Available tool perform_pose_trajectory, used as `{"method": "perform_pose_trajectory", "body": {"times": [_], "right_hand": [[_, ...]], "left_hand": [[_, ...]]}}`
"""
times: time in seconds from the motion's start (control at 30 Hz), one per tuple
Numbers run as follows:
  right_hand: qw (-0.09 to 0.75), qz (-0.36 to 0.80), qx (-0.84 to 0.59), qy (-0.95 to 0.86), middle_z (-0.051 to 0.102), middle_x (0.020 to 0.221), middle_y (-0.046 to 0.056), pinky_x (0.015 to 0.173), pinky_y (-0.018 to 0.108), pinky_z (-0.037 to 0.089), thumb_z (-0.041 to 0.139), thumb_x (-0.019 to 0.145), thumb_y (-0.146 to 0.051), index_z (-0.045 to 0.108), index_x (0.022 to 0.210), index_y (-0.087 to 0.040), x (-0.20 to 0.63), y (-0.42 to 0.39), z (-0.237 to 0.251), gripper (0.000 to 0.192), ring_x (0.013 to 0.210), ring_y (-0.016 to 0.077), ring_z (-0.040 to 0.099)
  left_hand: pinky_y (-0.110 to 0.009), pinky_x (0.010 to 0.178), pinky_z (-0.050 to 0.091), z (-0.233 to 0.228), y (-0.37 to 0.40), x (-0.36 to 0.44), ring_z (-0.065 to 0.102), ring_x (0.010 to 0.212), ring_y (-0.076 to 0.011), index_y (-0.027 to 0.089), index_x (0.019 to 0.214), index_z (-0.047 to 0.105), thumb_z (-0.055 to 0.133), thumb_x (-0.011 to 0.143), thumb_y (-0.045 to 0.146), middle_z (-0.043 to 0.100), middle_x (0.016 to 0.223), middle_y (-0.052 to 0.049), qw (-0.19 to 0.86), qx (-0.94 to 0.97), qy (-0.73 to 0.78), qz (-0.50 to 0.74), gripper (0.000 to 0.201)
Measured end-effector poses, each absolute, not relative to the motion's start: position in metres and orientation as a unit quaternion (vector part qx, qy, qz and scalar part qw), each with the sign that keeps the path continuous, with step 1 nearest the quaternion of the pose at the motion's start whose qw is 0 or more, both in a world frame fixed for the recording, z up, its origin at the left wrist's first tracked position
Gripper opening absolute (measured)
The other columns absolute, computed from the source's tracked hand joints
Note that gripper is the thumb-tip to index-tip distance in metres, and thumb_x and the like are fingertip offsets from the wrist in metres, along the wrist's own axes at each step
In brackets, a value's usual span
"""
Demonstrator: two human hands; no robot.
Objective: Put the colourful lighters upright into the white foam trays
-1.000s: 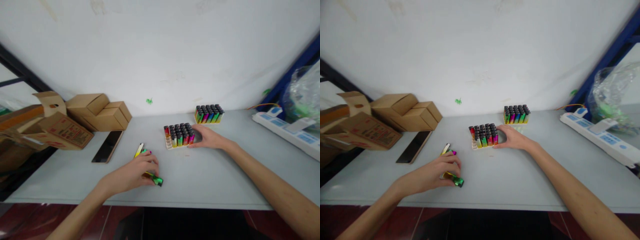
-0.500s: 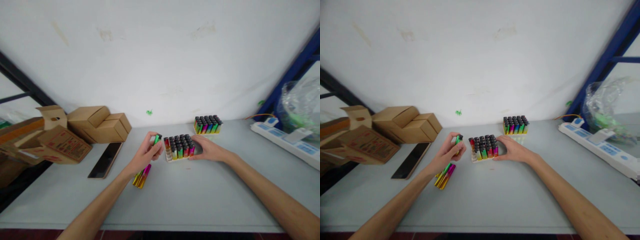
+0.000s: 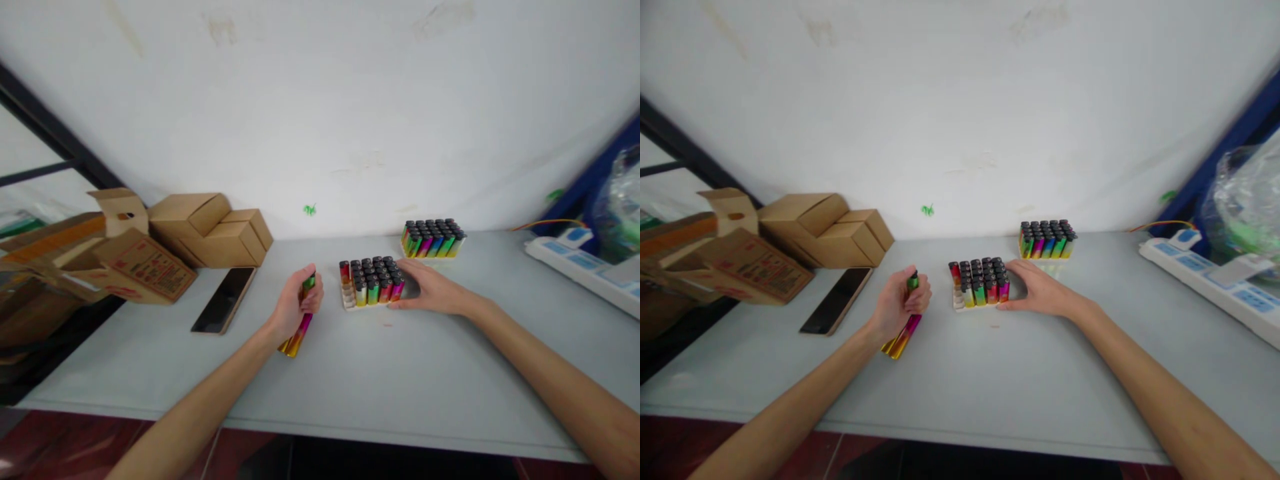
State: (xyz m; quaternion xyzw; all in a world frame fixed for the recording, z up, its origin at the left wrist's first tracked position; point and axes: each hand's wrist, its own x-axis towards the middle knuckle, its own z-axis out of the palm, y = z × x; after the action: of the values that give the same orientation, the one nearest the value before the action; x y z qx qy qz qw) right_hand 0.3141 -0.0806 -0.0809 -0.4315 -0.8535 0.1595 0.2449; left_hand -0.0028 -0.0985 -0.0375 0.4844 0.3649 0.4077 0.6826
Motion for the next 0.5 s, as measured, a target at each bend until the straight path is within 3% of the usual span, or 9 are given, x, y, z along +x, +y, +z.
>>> {"method": "perform_pose_trajectory", "body": {"times": [0.27, 0.5], "right_hand": [[0.232, 0.154, -0.435, -0.856, 0.067, 0.121, 0.017, 0.100, 0.050, 0.054, 0.077, 0.077, -0.067, 0.059, 0.127, -0.014, 0.314, -0.081, -0.079, 0.075, 0.108, 0.0357, 0.067], [0.235, 0.151, -0.437, -0.855, 0.067, 0.123, 0.016, 0.101, 0.051, 0.053, 0.077, 0.077, -0.067, 0.059, 0.127, -0.016, 0.314, -0.081, -0.080, 0.074, 0.113, 0.0378, 0.065]], "left_hand": [[-0.019, 0.035, 0.018, -0.050, -0.100, 0.002, 0.022, 0.034, -0.0038, 0.024, 0.055, 0.033, 0.069, 0.077, 0.069, 0.026, 0.040, 0.011, 0.573, 0.526, 0.452, 0.437, 0.062], [-0.018, 0.033, 0.020, -0.052, -0.100, 0.001, 0.022, 0.033, -0.0028, 0.023, 0.057, 0.034, 0.069, 0.078, 0.063, 0.025, 0.042, 0.013, 0.567, 0.543, 0.450, 0.426, 0.057]]}}
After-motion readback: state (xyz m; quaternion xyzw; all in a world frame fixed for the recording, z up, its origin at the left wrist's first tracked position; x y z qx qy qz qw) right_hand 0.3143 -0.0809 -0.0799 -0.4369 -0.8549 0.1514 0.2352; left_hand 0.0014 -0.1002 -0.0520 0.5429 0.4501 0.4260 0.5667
